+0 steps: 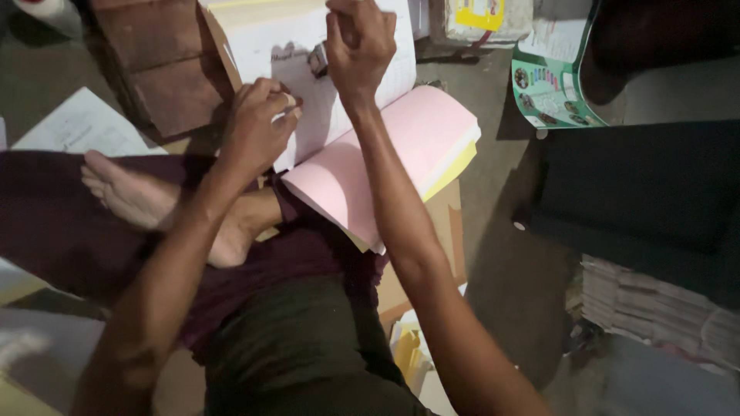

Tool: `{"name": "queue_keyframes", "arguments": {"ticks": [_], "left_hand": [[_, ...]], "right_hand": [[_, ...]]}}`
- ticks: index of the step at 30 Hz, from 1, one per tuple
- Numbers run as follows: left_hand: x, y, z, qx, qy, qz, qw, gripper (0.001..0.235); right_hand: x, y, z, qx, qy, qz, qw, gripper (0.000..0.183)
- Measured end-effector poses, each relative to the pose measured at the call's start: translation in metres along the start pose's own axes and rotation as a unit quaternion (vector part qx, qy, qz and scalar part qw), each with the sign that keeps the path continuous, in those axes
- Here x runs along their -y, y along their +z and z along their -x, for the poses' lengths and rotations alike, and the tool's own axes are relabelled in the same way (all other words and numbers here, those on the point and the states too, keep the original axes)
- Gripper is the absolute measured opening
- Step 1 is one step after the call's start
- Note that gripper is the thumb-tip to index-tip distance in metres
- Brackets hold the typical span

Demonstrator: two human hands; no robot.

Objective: The person sits cross-legged on the floor and uses a handheld stamp to mark multiple pages in a book. They repeatedly press the stamp onto the paper, then flip pages to continue the process on new sheets.

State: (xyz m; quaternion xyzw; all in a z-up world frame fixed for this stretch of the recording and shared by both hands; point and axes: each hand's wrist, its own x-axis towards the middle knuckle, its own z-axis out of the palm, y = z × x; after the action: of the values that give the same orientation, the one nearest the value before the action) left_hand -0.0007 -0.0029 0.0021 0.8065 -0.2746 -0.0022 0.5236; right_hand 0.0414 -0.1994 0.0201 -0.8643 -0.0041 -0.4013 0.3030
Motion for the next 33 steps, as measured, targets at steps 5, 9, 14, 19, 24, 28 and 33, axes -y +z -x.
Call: {"name": "queue_keyframes", "arguments": {"ticks": [5, 9, 14, 19, 24, 28, 33], "left_hand": [[-0.001, 0.004, 0.006, 0.002, -0.008, -0.019, 1.000, 0.013], [0.005, 0.003, -0.004, 0.030, -0.007, -0.034, 0.999, 0.016], [0.007, -0.001, -0.001, 0.044, -0.021, -0.009, 0.999, 0.012], [0.004, -0.004, -0.002, 0.031, -0.031, 0.010, 0.999, 0.023], [0.002, -0.022, -0.009, -0.152, 0.047, -0.315, 0.936, 0.032], [-0.013, -0.014, -0.006, -0.002, 0.032, -0.278, 0.960, 0.010], [-0.034, 0.020, 0.020, 0.326, -0.110, 0.085, 0.935, 0.027]], "right_hand": [[-0.003, 0.009, -0.007, -0.075, 0.010, -0.071, 0.995, 0.017], [-0.018, -0.044, -0.046, -0.179, -0.016, -0.102, 0.978, 0.017], [0.011, -0.153, -0.122, -0.327, -0.300, -0.114, 0.889, 0.012], [0.056, -0.165, -0.137, -0.287, -0.344, -0.104, 0.888, 0.009], [0.056, -0.122, -0.089, -0.216, -0.175, -0.109, 0.954, 0.016], [0.035, -0.097, -0.064, -0.160, -0.141, -0.091, 0.973, 0.020], [0.012, -0.048, -0.035, -0.078, 0.005, -0.085, 0.993, 0.019]]}}
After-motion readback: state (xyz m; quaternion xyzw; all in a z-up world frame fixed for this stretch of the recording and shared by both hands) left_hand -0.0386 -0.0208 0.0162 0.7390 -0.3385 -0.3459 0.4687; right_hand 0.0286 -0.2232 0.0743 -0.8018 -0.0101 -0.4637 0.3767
